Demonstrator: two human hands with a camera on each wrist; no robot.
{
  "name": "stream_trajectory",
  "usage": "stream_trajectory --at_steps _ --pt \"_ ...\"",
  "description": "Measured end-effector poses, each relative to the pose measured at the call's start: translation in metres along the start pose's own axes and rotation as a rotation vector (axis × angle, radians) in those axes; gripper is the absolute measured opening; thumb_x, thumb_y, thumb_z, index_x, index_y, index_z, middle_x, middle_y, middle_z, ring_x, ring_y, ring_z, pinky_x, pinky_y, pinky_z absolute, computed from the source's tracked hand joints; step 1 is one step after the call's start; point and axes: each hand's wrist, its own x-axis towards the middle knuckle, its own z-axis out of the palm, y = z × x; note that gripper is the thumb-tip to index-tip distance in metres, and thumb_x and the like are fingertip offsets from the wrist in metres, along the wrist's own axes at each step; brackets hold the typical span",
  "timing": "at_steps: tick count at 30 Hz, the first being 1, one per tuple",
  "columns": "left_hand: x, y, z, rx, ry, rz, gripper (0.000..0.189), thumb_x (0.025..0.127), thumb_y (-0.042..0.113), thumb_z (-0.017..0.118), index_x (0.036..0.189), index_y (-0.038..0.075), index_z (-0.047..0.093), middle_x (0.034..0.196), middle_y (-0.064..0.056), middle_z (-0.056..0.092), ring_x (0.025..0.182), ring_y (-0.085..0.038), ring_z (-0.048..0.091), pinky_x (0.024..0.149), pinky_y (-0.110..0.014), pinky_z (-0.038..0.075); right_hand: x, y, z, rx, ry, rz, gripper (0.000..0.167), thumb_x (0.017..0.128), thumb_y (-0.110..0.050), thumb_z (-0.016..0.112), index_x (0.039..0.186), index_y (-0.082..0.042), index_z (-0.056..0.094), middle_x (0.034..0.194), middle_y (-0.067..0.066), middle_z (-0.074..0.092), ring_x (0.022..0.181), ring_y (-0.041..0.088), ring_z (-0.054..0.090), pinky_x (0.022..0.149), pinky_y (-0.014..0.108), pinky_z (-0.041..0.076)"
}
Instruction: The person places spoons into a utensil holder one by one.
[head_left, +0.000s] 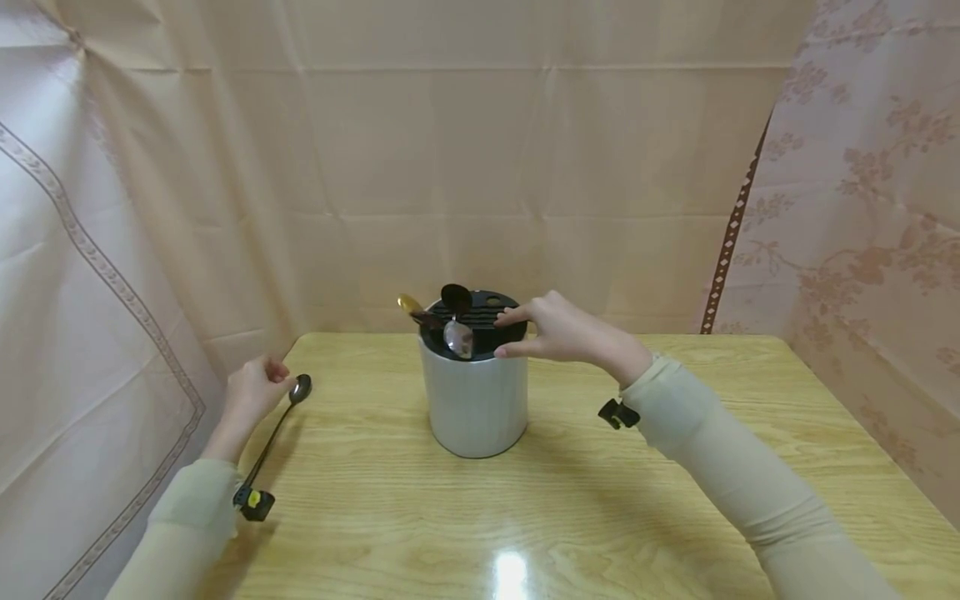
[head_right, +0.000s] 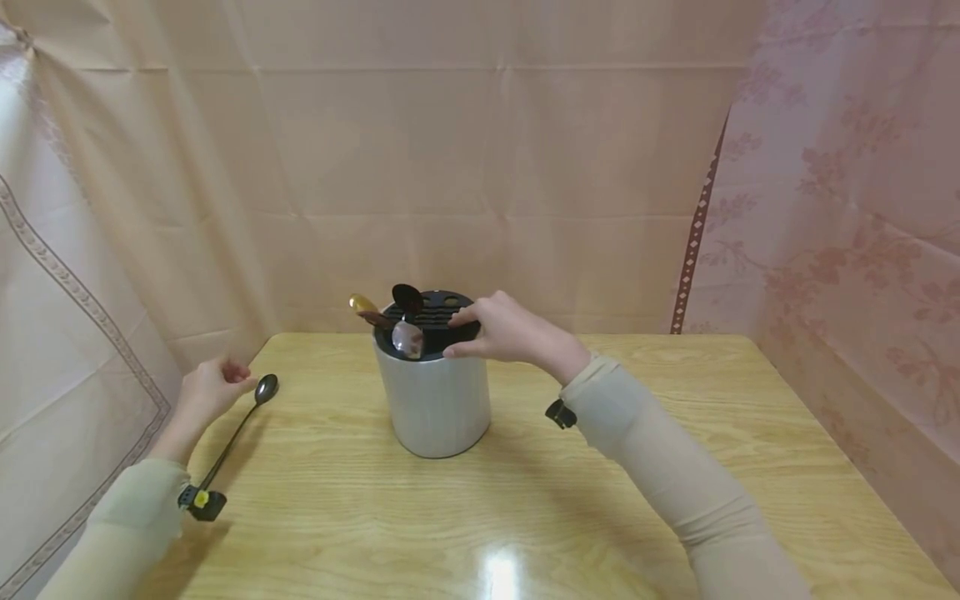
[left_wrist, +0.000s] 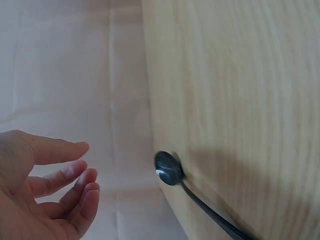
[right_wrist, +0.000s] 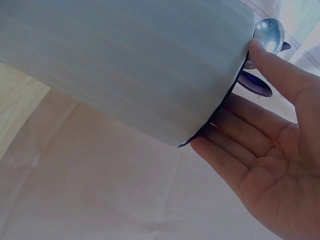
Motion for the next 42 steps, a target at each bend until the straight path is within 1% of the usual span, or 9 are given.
stream_trajectory --at_steps 6,11,16,20,24,27,32,39,42 --pt "0.002 -0.012 0.004 0.029 -0.124 -0.075 0.024 0.081 0.015 0.067 0.093 -0.005 0.060 0.092 -0.025 0.064 0.082 -0.036 0.059 0.068 -0.042 0.046 -0.001 -0.001 0.000 0.010 0.000 0.011 0.055 0.085 -0.043 0.068 0.127 -0.008 0.061 0.128 0.011 0.061 0.044 0.008 0.017 0.048 0.024 0.028" --pt "0.004 -0.022 0.005 0.062 -0.221 -0.112 0.026 0.079 0.016 0.069 0.091 -0.004 0.059 0.096 -0.027 0.063 0.087 -0.041 0.057 0.071 -0.047 0.045 0.000 0.000 0.001 0.009 0.002 0.006 0.054 0.085 -0.043 0.067 0.126 -0.008 0.062 0.129 0.010 0.061 0.044 0.008 0.017 0.048 0.024 0.028" --pt "0.006 -0.032 0.007 0.079 -0.324 -0.149 0.023 0.078 0.017 0.068 0.087 -0.002 0.058 0.090 -0.020 0.062 0.086 -0.036 0.055 0.072 -0.047 0.045 0.001 0.000 0.001 0.005 0.003 0.000 0.053 0.085 -0.042 0.068 0.125 -0.008 0.063 0.129 0.011 0.061 0.044 0.007 0.018 0.048 0.023 0.028" --pt "0.009 -0.037 0.009 0.113 -0.395 -0.143 0.023 0.078 0.019 0.069 0.084 -0.001 0.061 0.086 -0.016 0.062 0.083 -0.033 0.056 0.071 -0.044 0.046 0.001 0.000 0.001 0.006 -0.002 0.007 0.053 0.085 -0.043 0.068 0.125 -0.008 0.063 0.129 0.011 0.060 0.044 0.007 0.018 0.047 0.023 0.028" --pt "0.012 -0.039 0.010 0.115 -0.465 -0.136 0.023 0.078 0.020 0.070 0.082 -0.002 0.061 0.079 -0.011 0.059 0.077 -0.028 0.055 0.065 -0.037 0.045 0.002 0.000 0.001 0.008 -0.002 0.005 0.053 0.085 -0.042 0.068 0.125 -0.008 0.063 0.129 0.011 0.060 0.043 0.007 0.017 0.047 0.023 0.027" --pt "0.013 -0.041 0.012 0.107 -0.485 -0.147 0.022 0.077 0.019 0.070 0.079 -0.001 0.061 0.075 -0.008 0.057 0.075 -0.025 0.053 0.063 -0.033 0.043 0.001 0.000 0.002 0.007 -0.003 0.001 0.053 0.085 -0.042 0.068 0.125 -0.008 0.063 0.129 0.011 0.060 0.043 0.007 0.017 0.048 0.023 0.028" --pt "0.015 -0.043 0.016 0.120 -0.488 -0.178 0.019 0.075 0.015 0.071 0.075 0.000 0.059 0.073 -0.008 0.055 0.073 -0.024 0.052 0.062 -0.032 0.042 0.001 0.000 0.001 0.007 -0.004 0.001 0.052 0.085 -0.042 0.068 0.125 -0.008 0.063 0.129 0.011 0.060 0.043 0.007 0.018 0.048 0.023 0.028" --pt "0.018 -0.048 0.020 0.136 -0.459 -0.164 0.016 0.073 0.009 0.070 0.076 -0.002 0.059 0.069 -0.008 0.057 0.066 -0.021 0.054 0.056 -0.028 0.043 0.002 0.001 0.000 0.000 0.000 -0.006 0.051 0.085 -0.041 0.068 0.124 -0.007 0.064 0.129 0.012 0.060 0.043 0.007 0.018 0.048 0.023 0.028" --pt "0.018 -0.048 0.020 0.140 -0.461 -0.159 0.016 0.074 0.008 0.070 0.077 -0.002 0.059 0.071 -0.009 0.057 0.068 -0.022 0.054 0.057 -0.028 0.043 0.002 0.001 0.000 -0.001 0.001 -0.007 0.051 0.085 -0.041 0.068 0.124 -0.007 0.064 0.129 0.012 0.060 0.043 0.007 0.018 0.048 0.023 0.029"
